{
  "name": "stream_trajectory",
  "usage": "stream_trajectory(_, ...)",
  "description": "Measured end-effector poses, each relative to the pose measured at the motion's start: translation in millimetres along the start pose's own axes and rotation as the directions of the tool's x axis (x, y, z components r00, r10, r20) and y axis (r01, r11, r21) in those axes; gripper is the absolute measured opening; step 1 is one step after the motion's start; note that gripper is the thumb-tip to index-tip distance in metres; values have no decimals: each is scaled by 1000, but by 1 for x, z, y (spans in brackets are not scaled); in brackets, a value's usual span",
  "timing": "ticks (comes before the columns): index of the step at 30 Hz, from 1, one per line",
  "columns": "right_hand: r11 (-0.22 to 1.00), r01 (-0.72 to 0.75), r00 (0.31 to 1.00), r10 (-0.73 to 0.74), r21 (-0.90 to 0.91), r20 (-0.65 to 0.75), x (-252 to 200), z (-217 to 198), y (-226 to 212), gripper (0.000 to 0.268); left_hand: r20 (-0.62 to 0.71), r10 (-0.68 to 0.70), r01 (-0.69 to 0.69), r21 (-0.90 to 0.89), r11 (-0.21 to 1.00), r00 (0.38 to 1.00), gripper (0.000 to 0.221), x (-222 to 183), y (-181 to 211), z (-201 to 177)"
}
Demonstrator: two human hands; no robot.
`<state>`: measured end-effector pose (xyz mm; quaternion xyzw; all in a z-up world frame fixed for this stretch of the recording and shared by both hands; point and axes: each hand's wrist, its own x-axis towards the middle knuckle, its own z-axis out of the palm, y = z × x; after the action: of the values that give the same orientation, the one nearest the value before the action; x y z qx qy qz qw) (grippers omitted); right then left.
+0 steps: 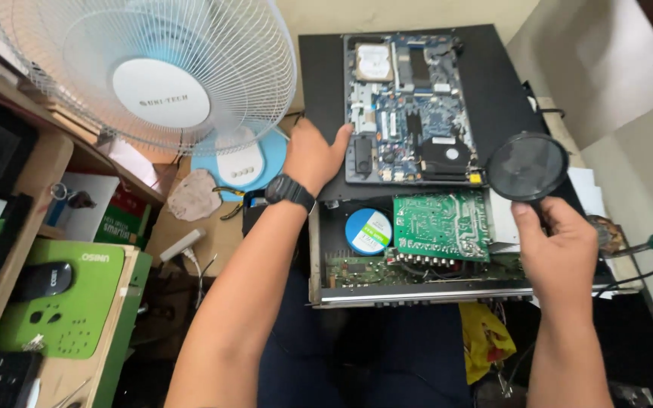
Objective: The person is repairing a laptop by inspecting the motherboard with a magnifying glass and then soldering components using a soldering iron and solder wire.
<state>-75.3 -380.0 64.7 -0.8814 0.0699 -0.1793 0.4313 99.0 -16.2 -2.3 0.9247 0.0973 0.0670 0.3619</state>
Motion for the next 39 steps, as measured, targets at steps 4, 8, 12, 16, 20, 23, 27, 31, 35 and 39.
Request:
stream_trajectory(4, 1000, -15, 999, 14, 22, 37, 2, 13, -9, 23, -15, 27, -26, 53, 998, 1000, 108, -10, -3, 2)
stream_trajectory(8, 993, 28, 993, -40, 114, 109, -2, 33, -3, 18, -104, 36, -26, 99, 995, 994, 92, -10, -18, 22)
stream_trajectory(12, 966, 73, 986, -107, 248, 126, -9, 55, -5, 10, -212, 85, -48, 172, 984, 974, 89, -24, -16, 22)
stream_trajectory(16, 961, 61, 977, -112, 270, 181, -17, 60, -30, 11, -185, 68, -39, 155, 987, 980, 89, -35, -7, 10)
stream_trajectory(20, 958, 82, 968, -142, 274, 208, -23, 63, -46, 11, -128, 62, -43, 147, 988, 990, 94, -35, -3, 4)
stream_trajectory(23, 957, 91, 963, -155, 277, 221, -24, 65, -41, 10, -111, 45, -28, 147, 989, 993, 103, -44, 1, -4)
stream_trajectory(27, 944, 97, 958, -175, 315, 229, -30, 68, -42, 11, -373, 241, -235, 62, 970, 896, 87, -76, 17, -26)
stream_trajectory(31, 928, 117, 942, -216, 355, 255, -40, 95, -33, 12, -598, 504, -653, -44, 756, 624, 26, -136, 13, -37)
stream_trajectory(35, 855, 231, 890, -379, 464, 256, -71, 131, -57, 27, -68, 387, -255, -853, 455, 919, 47, -218, 4, -34)
stream_trajectory(39, 775, 337, 819, -522, 535, 239, -124, 154, -117, 35, -169, -69, -137, -934, 329, 983, 16, -264, -3, -42)
